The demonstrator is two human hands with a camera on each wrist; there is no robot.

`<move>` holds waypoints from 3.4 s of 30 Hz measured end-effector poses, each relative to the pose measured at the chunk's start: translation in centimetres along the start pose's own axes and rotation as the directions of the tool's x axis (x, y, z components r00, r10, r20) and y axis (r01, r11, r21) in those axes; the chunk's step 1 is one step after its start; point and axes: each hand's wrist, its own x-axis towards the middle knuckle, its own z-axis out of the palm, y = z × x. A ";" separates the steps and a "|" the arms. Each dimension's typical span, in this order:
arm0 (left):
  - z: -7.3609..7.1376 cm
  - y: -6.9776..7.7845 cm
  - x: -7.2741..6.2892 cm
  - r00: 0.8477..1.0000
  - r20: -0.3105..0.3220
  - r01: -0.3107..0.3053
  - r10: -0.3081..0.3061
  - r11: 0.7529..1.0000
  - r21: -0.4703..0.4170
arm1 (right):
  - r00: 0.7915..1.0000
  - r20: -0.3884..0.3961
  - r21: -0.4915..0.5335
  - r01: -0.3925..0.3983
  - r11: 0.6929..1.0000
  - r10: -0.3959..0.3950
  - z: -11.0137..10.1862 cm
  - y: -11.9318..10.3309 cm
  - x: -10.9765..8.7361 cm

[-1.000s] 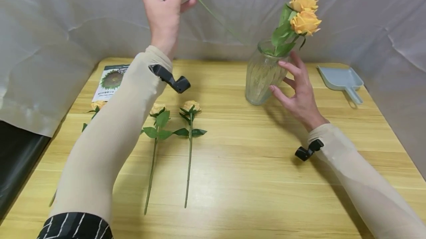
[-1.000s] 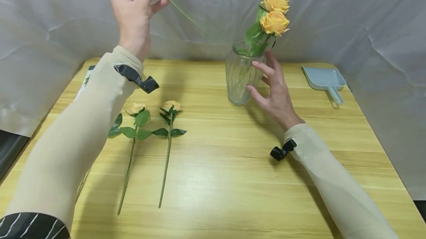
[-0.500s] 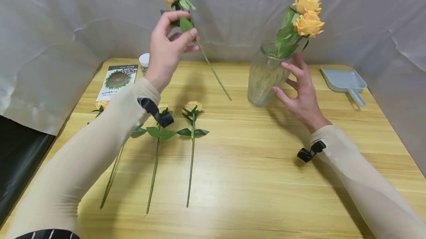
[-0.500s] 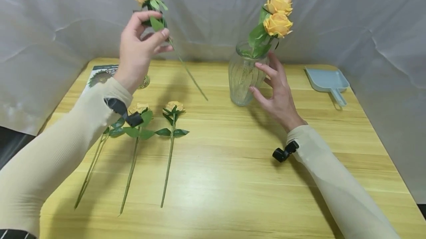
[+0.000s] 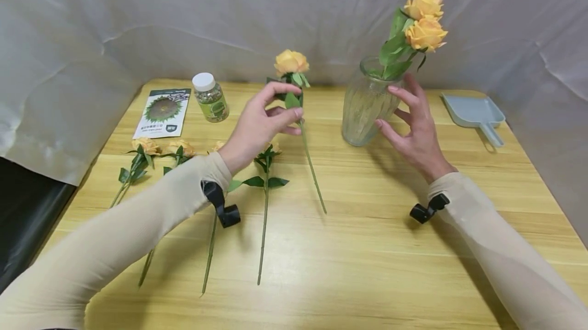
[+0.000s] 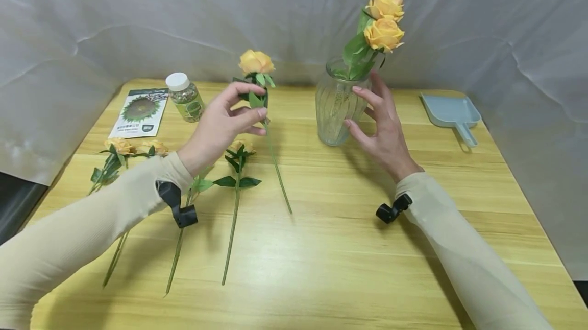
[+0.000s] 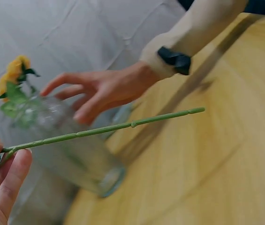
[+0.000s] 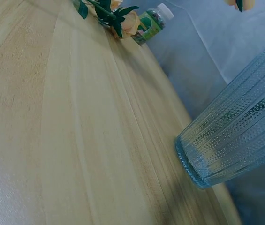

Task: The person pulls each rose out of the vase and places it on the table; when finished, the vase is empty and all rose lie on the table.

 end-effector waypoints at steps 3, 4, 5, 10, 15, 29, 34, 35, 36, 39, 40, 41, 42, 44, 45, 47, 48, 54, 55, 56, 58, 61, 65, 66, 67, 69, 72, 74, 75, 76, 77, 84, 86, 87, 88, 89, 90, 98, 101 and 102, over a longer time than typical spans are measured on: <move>1.0 -0.9 -0.7 0.997 0.045 0.057 -0.057 0.998 0.009 | 1.000 0.000 0.003 0.001 1.000 -0.001 0.0 0.0 0.0; 1.3 -1.2 -0.9 0.995 0.061 0.078 -0.079 0.997 0.015 | 1.000 -0.001 0.005 0.001 1.000 -0.001 0.0 0.1 0.0; 1.6 -1.5 -1.2 0.992 0.075 0.103 -0.104 0.994 0.022 | 1.000 -0.001 0.007 0.001 1.000 -0.001 0.0 0.1 0.0; 2.7 -3.1 -2.8 0.965 0.150 0.208 -0.216 0.976 0.072 | 1.000 -0.002 0.011 0.009 1.000 -0.009 0.0 0.1 -0.1; 3.1 -4.4 -3.4 0.947 0.176 0.254 -0.269 0.962 0.100 | 1.000 -0.003 0.019 0.016 1.000 -0.016 0.1 0.2 0.0; 3.5 -7.0 -4.2 0.918 0.195 0.327 -0.346 0.937 0.124 | 1.000 -0.009 0.017 0.013 1.000 -0.012 0.1 0.2 0.0; 3.2 -7.3 -4.4 0.899 0.209 0.352 -0.386 0.918 0.182 | 1.000 -0.011 0.020 0.007 1.000 -0.007 0.1 0.2 0.0; 3.2 -7.4 -4.5 0.891 0.217 0.362 -0.398 0.913 0.188 | 1.000 -0.011 0.022 0.006 1.000 -0.005 0.1 0.2 0.0; 3.1 -7.5 -4.5 0.884 0.225 0.374 -0.411 0.908 0.191 | 1.000 -0.010 0.022 0.007 1.000 -0.007 0.1 0.2 0.0; 3.1 -7.8 -4.7 0.867 0.243 0.400 -0.436 0.898 0.184 | 1.000 -0.010 0.027 0.009 1.000 -0.008 0.1 0.2 0.0; 3.1 -7.9 -4.7 0.864 0.246 0.403 -0.439 0.897 0.183 | 1.000 -0.010 0.027 0.007 1.000 -0.007 0.1 0.2 0.0; 3.1 -7.9 -4.7 0.863 0.248 0.404 -0.440 0.896 0.181 | 1.000 -0.011 0.028 0.005 1.000 -0.005 0.1 0.3 0.0; 3.1 -8.0 -4.7 0.864 0.245 0.405 -0.440 0.896 0.183 | 1.000 -0.011 0.028 0.006 1.000 -0.006 0.1 0.3 0.0; 3.1 -8.0 -4.8 0.864 0.243 0.405 -0.441 0.895 0.186 | 1.000 -0.010 0.026 0.011 1.000 -0.010 0.1 0.3 0.0; 3.1 -8.0 -4.8 0.863 0.242 0.404 -0.442 0.894 0.193 | 1.000 -0.008 0.022 0.018 1.000 -0.018 0.1 0.4 -0.1; 3.0 -8.0 -4.7 0.862 0.244 0.398 -0.445 0.891 0.221 | 0.999 -0.002 0.014 0.034 0.999 -0.034 0.0 0.5 -0.1; 3.0 -7.9 -4.6 0.859 0.249 0.393 -0.447 0.888 0.239 | 0.999 -0.002 0.012 0.036 0.999 -0.036 0.0 0.6 -0.1; 2.9 -7.0 -4.5 0.826 0.281 0.391 -0.489 0.855 0.340 | 1.000 -0.009 0.026 0.010 1.000 -0.010 0.0 0.3 -0.1; 2.9 -6.9 -4.6 0.818 0.287 0.398 -0.499 0.850 0.344 | 1.000 -0.008 0.026 0.009 1.000 -0.009 0.0 0.3 -0.1; 2.8 -6.7 -4.6 0.811 0.299 0.401 -0.503 0.849 0.344 | 1.000 -0.008 0.024 0.011 1.000 -0.011 0.0 0.3 0.0; 2.5 -6.2 -4.7 0.796 0.325 0.395 -0.510 0.846 0.359 | 1.000 -0.006 0.022 0.015 1.000 -0.015 0.0 0.3 0.0; 1.7 -5.2 -4.8 0.776 0.355 0.375 -0.522 0.834 0.406 | 0.999 0.001 0.013 0.036 0.999 -0.036 0.0 0.5 0.0; 0.3 -3.8 -4.8 0.759 0.366 0.339 -0.539 0.806 0.485 | 0.999 0.006 0.008 0.051 0.999 -0.051 0.0 0.6 0.1; 0.0 -3.4 -4.7 0.757 0.368 0.328 -0.540 0.801 0.501 | 0.999 0.006 0.007 0.053 0.999 -0.053 0.0 0.6 0.1; -0.3 -3.1 -4.6 0.757 0.371 0.314 -0.537 0.798 0.515 | 0.998 0.007 0.003 0.055 0.998 -0.055 -0.1 0.7 0.1; -0.8 -2.6 -4.4 0.763 0.373 0.286 -0.528 0.793 0.538 | 0.998 0.006 0.001 0.055 0.998 -0.055 -0.1 0.7 0.0; -1.3 -1.9 -4.1 0.776 0.375 0.245 -0.507 0.790 0.562 | 0.999 0.002 -0.001 0.047 0.999 -0.047 0.0 0.6 -0.1; -1.4 -1.7 -3.8 0.790 0.372 0.222 -0.487 0.793 0.567 | 0.999 -0.003 0.003 0.034 0.999 -0.034 0.0 0.6 -0.1; -1.4 -1.5 -3.6 0.798 0.367 0.214 -0.478 0.794 0.569 | 1.000 -0.005 0.005 0.026 1.000 -0.026 0.0 0.5 -0.1; -1.4 -1.4 -3.4 0.807 0.361 0.205 -0.467 0.795 0.571 | 1.000 -0.006 0.008 0.019 1.000 -0.019 0.0 0.5 -0.1; -1.3 -1.3 -3.2 0.819 0.357 0.190 -0.450 0.798 0.572 | 1.000 -0.006 0.009 0.015 1.000 -0.015 0.1 0.5 -0.2; -0.2 -0.4 -0.8 0.927 0.297 -0.001 -0.227 0.793 0.609 | 1.000 -0.005 0.004 0.018 1.000 -0.018 0.0 0.4 -0.1; 0.1 -0.3 0.1 0.946 0.288 -0.058 -0.148 0.796 0.602 | 1.000 -0.004 0.001 0.025 1.000 -0.025 0.0 0.4 -0.1; 0.2 -0.3 0.6 0.952 0.285 -0.080 -0.115 0.802 0.591 | 1.000 -0.004 0.003 0.023 1.000 -0.023 0.0 0.5 -0.1; 0.4 -0.4 1.1 0.956 0.282 -0.102 -0.082 0.808 0.580 | 1.000 -0.002 -0.002 0.029 1.000 -0.029 0.0 0.5 -0.1; 0.6 -0.5 1.6 0.959 0.280 -0.124 -0.049 0.816 0.565 | 1.000 -0.002 -0.004 0.031 1.000 -0.031 0.0 0.6 -0.1; 0.8 -0.6 2.2 0.961 0.278 -0.143 -0.019 0.823 0.550 | 0.999 -0.002 -0.002 0.034 0.999 -0.034 0.0 0.6 -0.1; 3.0 -1.5 5.1 0.968 0.219 -0.205 0.119 0.882 0.424 | 0.999 0.009 -0.015 0.053 0.998 -0.053 0.0 0.7 -0.1; 3.8 -1.5 5.8 0.975 0.181 -0.194 0.133 0.905 0.379 | 0.998 0.012 -0.023 0.063 0.998 -0.063 -0.1 0.7 -0.1; 4.0 -1.5 6.0 0.976 0.169 -0.189 0.135 0.912 0.363 | 0.998 0.011 -0.023 0.064 0.998 -0.064 -0.1 0.7 -0.1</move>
